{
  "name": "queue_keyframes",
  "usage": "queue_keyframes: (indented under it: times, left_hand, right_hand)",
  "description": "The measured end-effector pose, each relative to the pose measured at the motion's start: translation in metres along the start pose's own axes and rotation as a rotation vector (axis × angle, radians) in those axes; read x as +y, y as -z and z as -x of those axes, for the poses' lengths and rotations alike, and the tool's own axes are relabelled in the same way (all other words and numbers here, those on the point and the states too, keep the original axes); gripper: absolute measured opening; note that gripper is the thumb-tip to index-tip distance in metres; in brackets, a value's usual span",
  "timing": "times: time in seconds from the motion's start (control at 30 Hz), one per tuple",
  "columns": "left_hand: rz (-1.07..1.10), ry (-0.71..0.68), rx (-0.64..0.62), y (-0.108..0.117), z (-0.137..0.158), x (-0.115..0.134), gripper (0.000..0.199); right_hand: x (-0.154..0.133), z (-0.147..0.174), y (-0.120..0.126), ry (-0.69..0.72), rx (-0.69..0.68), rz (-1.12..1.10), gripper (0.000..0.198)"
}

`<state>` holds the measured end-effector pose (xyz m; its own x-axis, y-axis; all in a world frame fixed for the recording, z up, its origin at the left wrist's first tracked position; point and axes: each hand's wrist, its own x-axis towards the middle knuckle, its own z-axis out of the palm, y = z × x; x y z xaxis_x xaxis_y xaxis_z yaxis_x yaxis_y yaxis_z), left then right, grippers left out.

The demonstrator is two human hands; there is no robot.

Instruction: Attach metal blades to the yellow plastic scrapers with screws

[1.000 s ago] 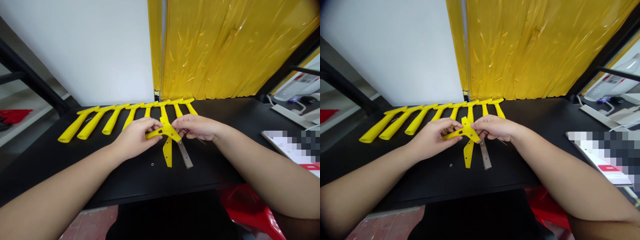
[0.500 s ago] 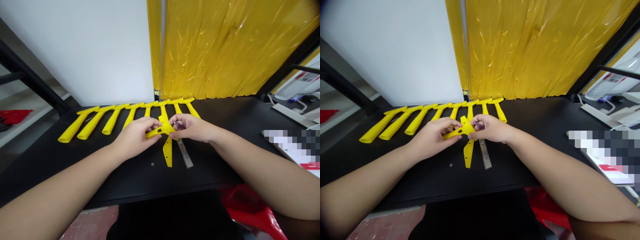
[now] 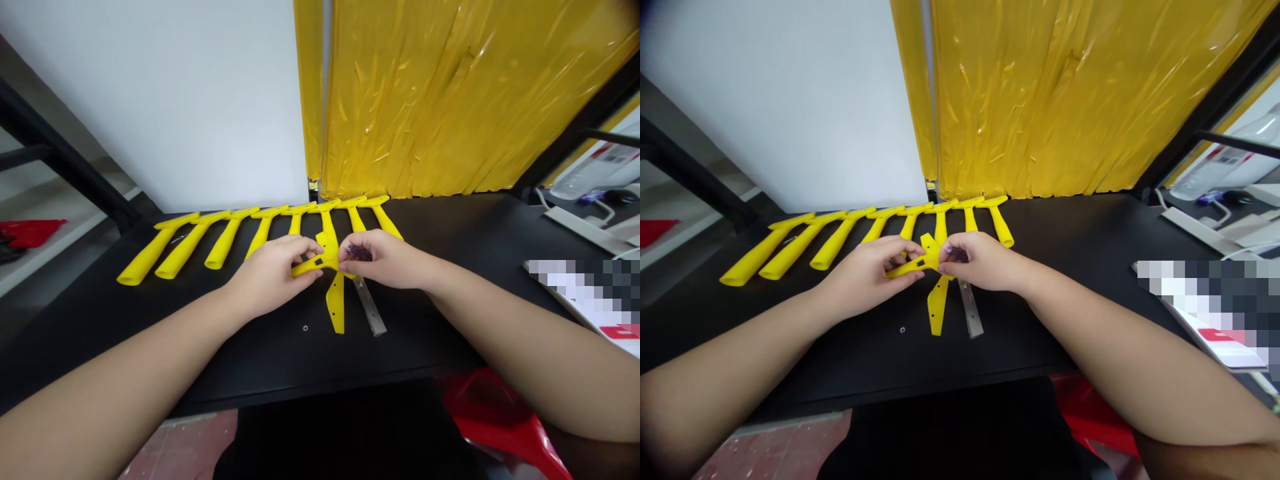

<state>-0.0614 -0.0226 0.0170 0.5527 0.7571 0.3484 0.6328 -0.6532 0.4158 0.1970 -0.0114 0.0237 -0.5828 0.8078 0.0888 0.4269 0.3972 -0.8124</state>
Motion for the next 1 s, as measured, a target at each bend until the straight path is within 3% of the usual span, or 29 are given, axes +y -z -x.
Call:
queue_keyframes:
  times: [0.17,0.4,0.5,0.7,0.8,1.0]
  left_hand:
    - [-0.011,0.015,-0.021,0.001,0.000,-0.002,0.025]
    - [-0.049,-0.018,-0.021,0.002,0.000,-0.001,0.024]
    - [-0.073,0.000,0.009,0.002,0.000,-0.001,0.025]
    - [-0.109,0.046,0.114,0.005,0.000,-0.002,0.025]
    - [-0.083,0.070,0.145,0.006,-0.001,0.001,0.023]
    - [-0.023,0.075,0.162,0.005,-0.001,0.004,0.020]
  right_hand:
    - [0.003,0.001,0.000,0.173,0.012,0.214,0.003]
    - [0.000,0.004,0.005,0.287,0.073,0.278,0.004]
    - [-0.003,0.004,0.010,0.278,0.125,0.300,0.003]
    - [-0.009,0.005,0.025,0.095,0.138,0.202,0.011]
    - [-0.009,0.007,0.030,0.082,0.082,0.207,0.010]
    - [-0.015,0.011,0.013,0.195,-0.233,0.372,0.007]
